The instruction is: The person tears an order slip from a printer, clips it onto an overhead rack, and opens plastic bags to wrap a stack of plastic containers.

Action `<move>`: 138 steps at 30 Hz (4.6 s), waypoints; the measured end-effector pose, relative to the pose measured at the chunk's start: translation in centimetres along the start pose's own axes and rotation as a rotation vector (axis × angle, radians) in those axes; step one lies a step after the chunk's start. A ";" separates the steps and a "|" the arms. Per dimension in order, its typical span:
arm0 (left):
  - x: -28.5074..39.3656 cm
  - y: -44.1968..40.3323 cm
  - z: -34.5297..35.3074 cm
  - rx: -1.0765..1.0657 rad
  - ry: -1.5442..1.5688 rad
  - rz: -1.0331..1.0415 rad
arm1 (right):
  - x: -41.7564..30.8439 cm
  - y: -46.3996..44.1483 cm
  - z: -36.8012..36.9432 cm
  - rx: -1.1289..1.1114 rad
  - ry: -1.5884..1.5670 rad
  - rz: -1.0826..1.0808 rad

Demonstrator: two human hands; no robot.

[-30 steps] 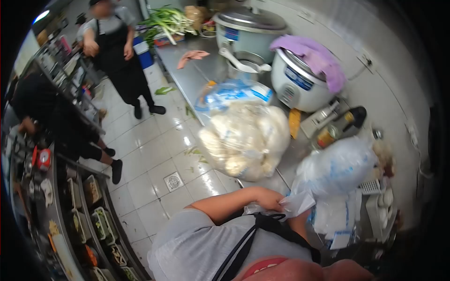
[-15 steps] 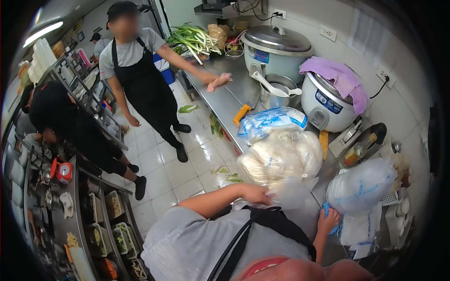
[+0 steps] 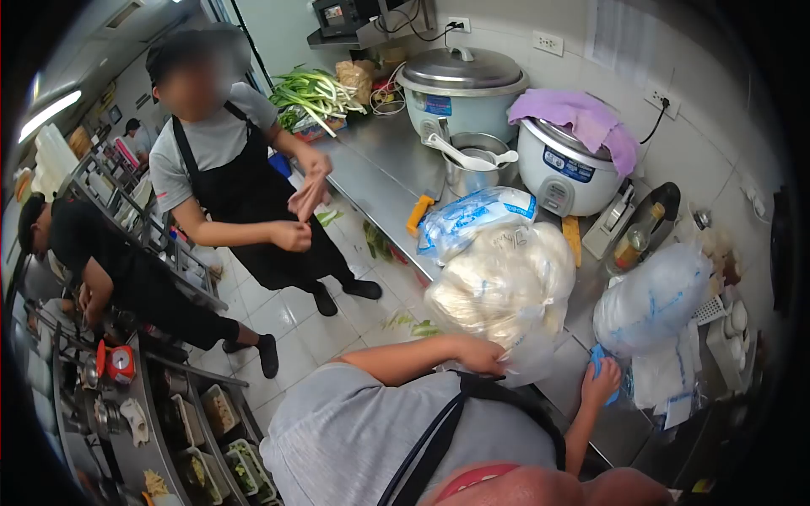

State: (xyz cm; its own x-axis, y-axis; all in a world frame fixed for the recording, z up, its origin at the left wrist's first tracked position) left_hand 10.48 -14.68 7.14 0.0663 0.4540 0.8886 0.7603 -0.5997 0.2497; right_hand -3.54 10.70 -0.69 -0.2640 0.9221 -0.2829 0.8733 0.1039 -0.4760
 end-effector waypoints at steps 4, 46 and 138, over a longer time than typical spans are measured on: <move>-1.8 -0.4 0.1 0.053 -0.015 -0.058 | 0.3 -1.0 0.6 -0.048 -0.029 -0.011; -3.4 -18.7 6.6 -0.212 0.125 -0.314 | 7.9 5.5 -7.4 -0.241 -0.117 0.031; 0.9 -6.9 1.2 1.542 1.195 0.442 | 6.1 -0.7 -5.1 -0.502 -0.236 -0.422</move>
State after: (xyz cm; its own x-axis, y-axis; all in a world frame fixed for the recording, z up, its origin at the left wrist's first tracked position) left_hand 6.06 -9.37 5.78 0.4819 -0.5173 0.7072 0.6716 0.7365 0.0811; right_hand -3.68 18.12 2.19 -0.6548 0.6650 -0.3592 0.7450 0.6480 -0.1584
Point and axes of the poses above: each hand's wrist, its own y-axis away from the middle knuckle, its own z-axis out of the palm, x = y × z, the point moved 7 cm from there along -y, towards the middle knuckle, and after that the axes turned 6 degrees about z, right-handed, at the moved point
